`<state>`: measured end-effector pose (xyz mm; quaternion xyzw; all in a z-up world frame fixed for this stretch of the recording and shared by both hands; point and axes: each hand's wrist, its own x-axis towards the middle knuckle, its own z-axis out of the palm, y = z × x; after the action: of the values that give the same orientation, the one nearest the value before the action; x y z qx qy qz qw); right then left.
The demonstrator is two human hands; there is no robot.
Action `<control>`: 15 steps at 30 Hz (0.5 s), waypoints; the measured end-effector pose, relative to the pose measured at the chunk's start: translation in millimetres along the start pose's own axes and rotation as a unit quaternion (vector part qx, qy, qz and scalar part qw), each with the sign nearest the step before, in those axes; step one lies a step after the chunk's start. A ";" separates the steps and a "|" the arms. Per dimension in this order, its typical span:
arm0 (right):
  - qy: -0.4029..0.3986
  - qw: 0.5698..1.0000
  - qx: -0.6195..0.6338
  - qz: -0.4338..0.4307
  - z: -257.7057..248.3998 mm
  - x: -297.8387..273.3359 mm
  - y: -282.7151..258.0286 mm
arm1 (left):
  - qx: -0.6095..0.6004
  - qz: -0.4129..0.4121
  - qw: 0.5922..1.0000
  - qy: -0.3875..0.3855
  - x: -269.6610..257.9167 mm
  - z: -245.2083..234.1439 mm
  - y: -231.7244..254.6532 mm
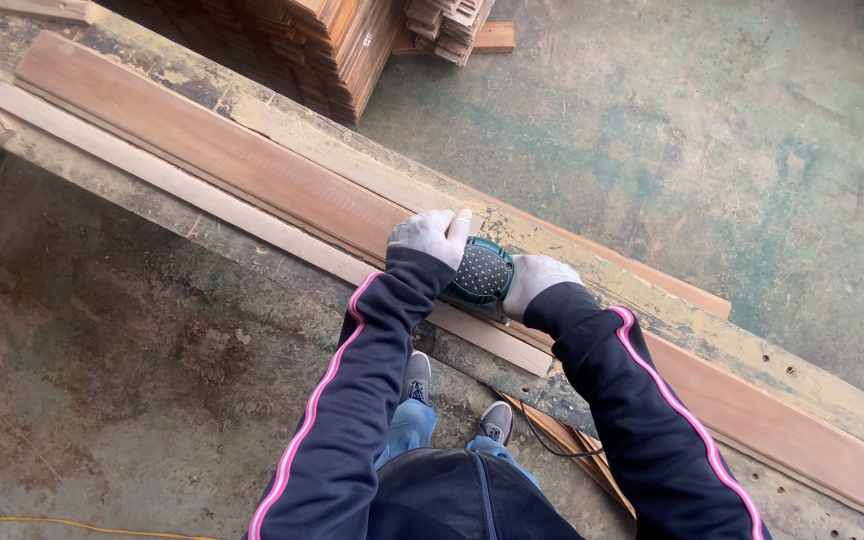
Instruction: Sanding wooden planks using a power sander and manual sandpaper.
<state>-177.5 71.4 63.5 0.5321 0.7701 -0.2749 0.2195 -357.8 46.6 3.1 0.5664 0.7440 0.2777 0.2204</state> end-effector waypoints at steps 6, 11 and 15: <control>0.009 1.000 0.006 -0.012 -3.7 7.4 -26.3 | -0.011 0.008 1.000 0.024 6.6 -15.9 -20.3; 0.010 1.000 0.002 -0.005 -5.1 12.0 -43.0 | -0.012 -0.019 1.000 -0.003 12.4 -34.6 -26.7; 0.002 1.000 -0.002 -0.009 -7.8 18.3 -56.2 | -0.015 0.005 1.000 0.023 16.3 -37.7 -40.9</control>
<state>-236.8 73.4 68.5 0.5253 0.7760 -0.2740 0.2163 -415.7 47.9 4.0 0.5604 0.7414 0.3034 0.2102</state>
